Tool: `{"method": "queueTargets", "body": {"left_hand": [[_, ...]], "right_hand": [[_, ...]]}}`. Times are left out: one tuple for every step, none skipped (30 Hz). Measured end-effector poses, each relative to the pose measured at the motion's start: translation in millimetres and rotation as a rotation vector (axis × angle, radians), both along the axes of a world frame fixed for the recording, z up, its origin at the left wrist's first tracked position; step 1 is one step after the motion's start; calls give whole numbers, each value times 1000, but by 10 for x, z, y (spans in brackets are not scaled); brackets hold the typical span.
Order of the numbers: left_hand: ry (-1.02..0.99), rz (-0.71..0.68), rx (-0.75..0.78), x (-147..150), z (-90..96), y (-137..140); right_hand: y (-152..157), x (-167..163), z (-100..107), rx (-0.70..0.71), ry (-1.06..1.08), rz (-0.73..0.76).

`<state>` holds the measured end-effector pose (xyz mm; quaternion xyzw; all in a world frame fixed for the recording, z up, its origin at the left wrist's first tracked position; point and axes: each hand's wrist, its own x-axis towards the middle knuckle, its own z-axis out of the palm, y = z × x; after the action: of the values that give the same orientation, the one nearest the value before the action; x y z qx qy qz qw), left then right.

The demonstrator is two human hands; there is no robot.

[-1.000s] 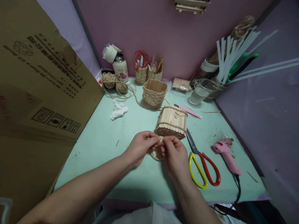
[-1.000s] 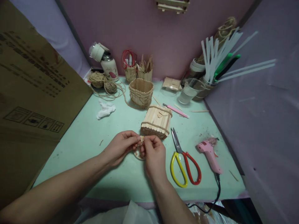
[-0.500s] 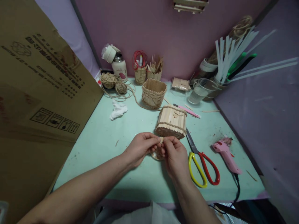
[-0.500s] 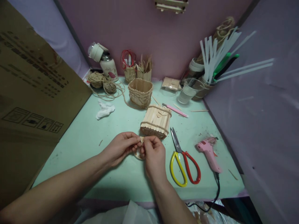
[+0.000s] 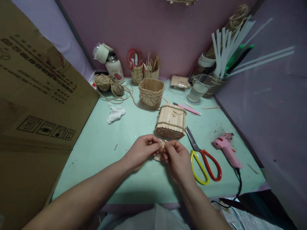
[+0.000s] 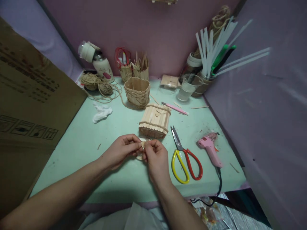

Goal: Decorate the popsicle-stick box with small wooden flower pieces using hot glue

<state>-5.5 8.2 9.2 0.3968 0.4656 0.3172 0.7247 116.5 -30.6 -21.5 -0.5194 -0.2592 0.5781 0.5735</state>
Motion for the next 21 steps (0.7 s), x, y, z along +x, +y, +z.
{"method": "queueTargets", "body": {"left_hand": [[15, -7, 13, 5, -2, 1], [28, -13, 27, 6, 1, 5], [44, -19, 46, 1, 9, 14], [66, -21, 73, -12, 22, 28], [96, -13, 111, -34, 39, 47], [132, 6, 159, -63, 58, 70], [176, 34, 214, -99, 78, 97], [217, 83, 262, -137, 96, 125], [247, 119, 301, -175, 111, 152], [258, 137, 324, -208, 120, 176], [259, 154, 334, -233, 123, 195], [257, 160, 337, -248, 120, 208], [251, 160, 333, -253, 112, 217], [244, 155, 325, -249, 100, 222], [236, 149, 315, -238, 86, 225], [223, 142, 301, -223, 73, 226], [207, 140, 283, -208, 61, 227], [187, 145, 262, -194, 51, 230], [168, 156, 237, -184, 45, 233], [151, 172, 212, -177, 41, 237], [137, 187, 188, -174, 39, 242]], "right_hand": [[-6, 3, 1, -4, -15, 5], [-13, 11, 11, -7, -36, 10], [-19, 26, 30, -9, -68, 14], [-27, 51, 59, -9, -114, 12], [-36, 91, 94, -6, -177, 8], [-48, 144, 131, 2, -255, 0], [-62, 211, 165, 13, -348, -15], [-79, 288, 192, 27, -453, -28], [-99, 371, 209, 41, -566, -37], [-121, 454, 214, 53, -687, -28], [-145, 531, 207, 59, -814, 0], [-169, 597, 190, 61, -941, 40], [-192, 647, 167, 65, -1065, 88], [-213, 679, 141, 75, -1181, 136], [-231, 693, 116, 90, -1286, 176], [-245, 691, 94, 107, -1381, 207], [-256, 678, 76, 121, -1463, 229], [-262, 660, 63, 129, -1531, 246], [-265, 641, 55, 126, -1581, 256], [-267, 626, 49, 117, -1613, 259], [-268, 618, 46, 108, -1627, 256]]}}
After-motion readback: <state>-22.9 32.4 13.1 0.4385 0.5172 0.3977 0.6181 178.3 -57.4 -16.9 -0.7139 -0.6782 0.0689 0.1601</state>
